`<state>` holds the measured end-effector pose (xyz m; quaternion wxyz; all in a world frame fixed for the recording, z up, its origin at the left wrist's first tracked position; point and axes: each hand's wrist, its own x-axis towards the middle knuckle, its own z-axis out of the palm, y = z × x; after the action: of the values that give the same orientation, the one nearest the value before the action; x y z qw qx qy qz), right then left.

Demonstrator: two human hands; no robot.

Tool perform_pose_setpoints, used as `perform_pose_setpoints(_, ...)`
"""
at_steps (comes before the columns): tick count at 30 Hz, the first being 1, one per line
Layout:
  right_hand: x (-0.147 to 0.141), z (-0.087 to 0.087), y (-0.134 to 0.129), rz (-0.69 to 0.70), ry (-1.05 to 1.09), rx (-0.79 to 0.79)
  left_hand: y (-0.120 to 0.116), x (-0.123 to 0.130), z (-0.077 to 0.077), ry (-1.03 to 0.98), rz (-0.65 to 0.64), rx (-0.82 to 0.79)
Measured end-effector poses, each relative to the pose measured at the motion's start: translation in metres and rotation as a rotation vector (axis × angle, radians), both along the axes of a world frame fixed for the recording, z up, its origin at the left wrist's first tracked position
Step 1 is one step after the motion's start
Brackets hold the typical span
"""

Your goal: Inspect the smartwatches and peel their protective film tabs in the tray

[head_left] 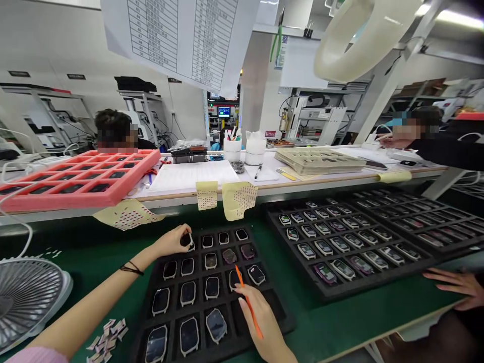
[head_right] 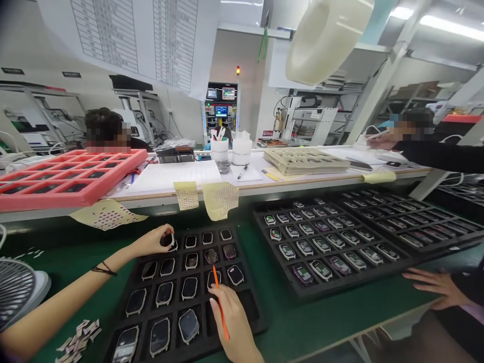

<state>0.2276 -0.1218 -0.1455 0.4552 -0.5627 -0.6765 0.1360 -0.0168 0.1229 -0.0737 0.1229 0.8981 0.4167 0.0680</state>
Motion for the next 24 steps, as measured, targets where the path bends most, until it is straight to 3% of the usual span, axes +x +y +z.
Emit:
perform_pose_setpoints(3,0.0,0.001,0.0,0.001,0.011,-0.005,0.001,0.022,0.003,0.18,-0.061,-0.011)
perform_pose_setpoints(7,0.0,0.002,0.001,-0.011,0.023,-0.022,0.005,0.038,0.002,0.347,-0.044,0.02)
perform_pose_setpoints(18,0.002,-0.002,0.0,0.008,0.039,0.024,-0.003,0.036,0.005,0.299,0.072,-0.018)
perform_pose_setpoints(22,0.002,-0.004,0.0,0.008,0.042,0.031,-0.039,0.043,0.034,0.234,0.109,0.017)
perform_pose_setpoints(24,0.002,-0.004,-0.001,0.01,0.033,0.026,-0.073,0.047,0.057,0.012,-0.015,0.007)
